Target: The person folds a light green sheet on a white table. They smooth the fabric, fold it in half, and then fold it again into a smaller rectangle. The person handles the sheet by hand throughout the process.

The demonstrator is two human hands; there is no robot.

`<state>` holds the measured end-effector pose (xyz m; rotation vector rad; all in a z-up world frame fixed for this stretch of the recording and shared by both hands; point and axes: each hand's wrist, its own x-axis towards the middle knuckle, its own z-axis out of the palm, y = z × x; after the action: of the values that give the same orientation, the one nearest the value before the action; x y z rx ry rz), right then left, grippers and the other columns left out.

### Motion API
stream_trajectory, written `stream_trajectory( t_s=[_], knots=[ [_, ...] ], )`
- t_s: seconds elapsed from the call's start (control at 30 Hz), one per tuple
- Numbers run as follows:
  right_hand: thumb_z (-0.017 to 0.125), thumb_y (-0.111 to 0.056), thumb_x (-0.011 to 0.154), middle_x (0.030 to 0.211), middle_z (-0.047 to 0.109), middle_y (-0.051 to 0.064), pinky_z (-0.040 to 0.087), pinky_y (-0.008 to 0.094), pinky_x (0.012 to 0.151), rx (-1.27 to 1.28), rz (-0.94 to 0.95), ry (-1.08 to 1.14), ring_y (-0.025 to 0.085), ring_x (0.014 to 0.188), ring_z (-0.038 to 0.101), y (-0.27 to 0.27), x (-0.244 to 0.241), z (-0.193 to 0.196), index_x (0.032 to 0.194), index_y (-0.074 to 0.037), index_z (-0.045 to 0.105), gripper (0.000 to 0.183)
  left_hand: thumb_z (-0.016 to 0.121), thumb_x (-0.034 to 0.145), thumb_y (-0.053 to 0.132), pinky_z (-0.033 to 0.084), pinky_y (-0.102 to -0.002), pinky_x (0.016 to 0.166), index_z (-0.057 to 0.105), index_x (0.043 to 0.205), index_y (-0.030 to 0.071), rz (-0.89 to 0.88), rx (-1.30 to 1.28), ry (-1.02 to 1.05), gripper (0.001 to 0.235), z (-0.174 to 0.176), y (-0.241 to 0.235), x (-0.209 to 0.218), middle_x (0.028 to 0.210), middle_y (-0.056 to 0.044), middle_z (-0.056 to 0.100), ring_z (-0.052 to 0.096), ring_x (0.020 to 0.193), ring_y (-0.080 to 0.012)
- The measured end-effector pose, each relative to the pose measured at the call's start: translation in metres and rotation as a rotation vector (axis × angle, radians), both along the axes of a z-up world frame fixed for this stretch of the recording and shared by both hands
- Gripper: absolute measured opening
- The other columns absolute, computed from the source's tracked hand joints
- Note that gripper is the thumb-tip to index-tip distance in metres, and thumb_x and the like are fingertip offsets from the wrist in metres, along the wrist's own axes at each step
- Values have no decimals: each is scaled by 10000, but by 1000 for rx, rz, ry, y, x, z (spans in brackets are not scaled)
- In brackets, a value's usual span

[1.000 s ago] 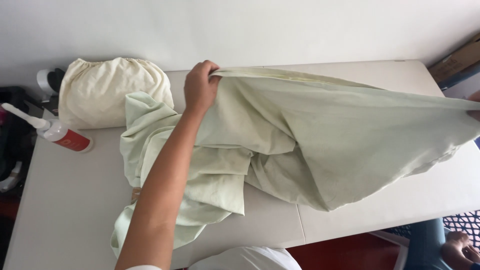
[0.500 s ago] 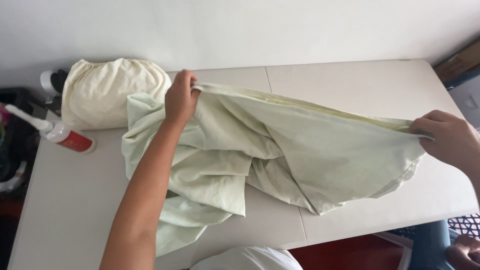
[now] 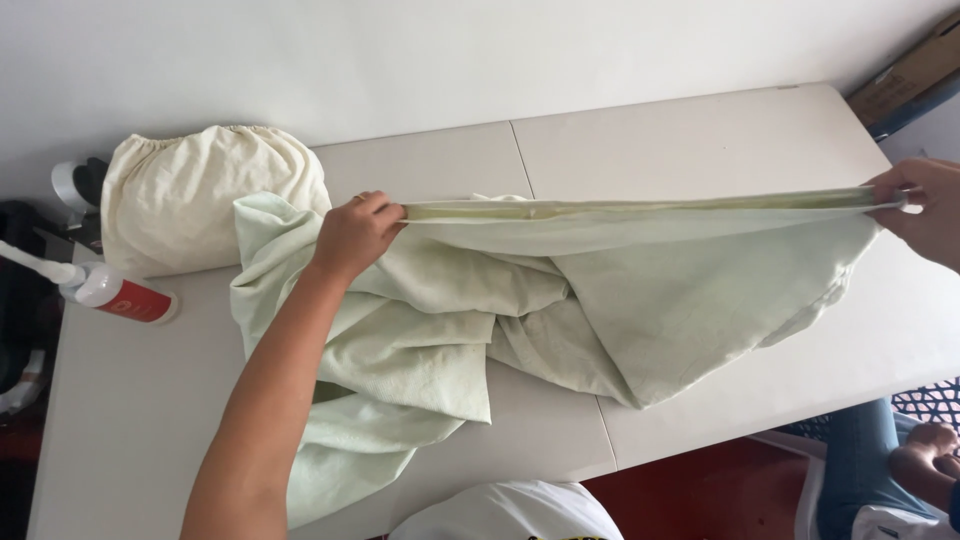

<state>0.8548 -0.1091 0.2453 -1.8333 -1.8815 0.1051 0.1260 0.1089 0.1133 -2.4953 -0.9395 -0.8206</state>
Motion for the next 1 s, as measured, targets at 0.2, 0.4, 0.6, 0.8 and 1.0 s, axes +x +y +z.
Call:
stream_trajectory(
  t_s=[0.2,0.4,0.6,0.8,1.0],
  knots=[
    [804,51,959,1146,744,100,555,363,1026,7,24,-50,221,1071,661,-1,-31,14,1059,-17,739,137,794,924,485,444,-356,510,670,785,210,138,-379,-124,333,0,7,-8,758,73,561,579,773,-181],
    [785,83,911,1015,693,207,605,368,934,-6,5,-182,290,886,681,7,20,-5,1037,46,747,137,784,925,519,416,-359,513,573,711,181,88,-449,-109,452,15,4,1,705,66,533,569,787,-176],
    [701,151,1036,1156,718,200,558,372,953,-9,17,77,295,1011,679,-2,27,-17,1182,73,708,166,760,941,532,389,-374,596,496,687,142,47,-535,-208,535,30,4,1,672,20,496,563,760,-196],
    [730,-25,1006,1175,716,-52,519,287,788,22,51,-396,152,871,656,-11,-25,4,1213,-265,804,326,755,967,410,331,-390,537,585,690,99,219,-636,-238,449,11,23,-8,638,-21,489,458,606,-226],
    [716,-91,871,1050,702,-105,495,244,827,-13,3,-414,69,788,608,-8,-61,21,1035,-292,799,272,743,950,566,290,-387,503,494,631,115,386,-693,-277,606,11,22,-10,580,-12,420,386,563,-204]
  ],
)
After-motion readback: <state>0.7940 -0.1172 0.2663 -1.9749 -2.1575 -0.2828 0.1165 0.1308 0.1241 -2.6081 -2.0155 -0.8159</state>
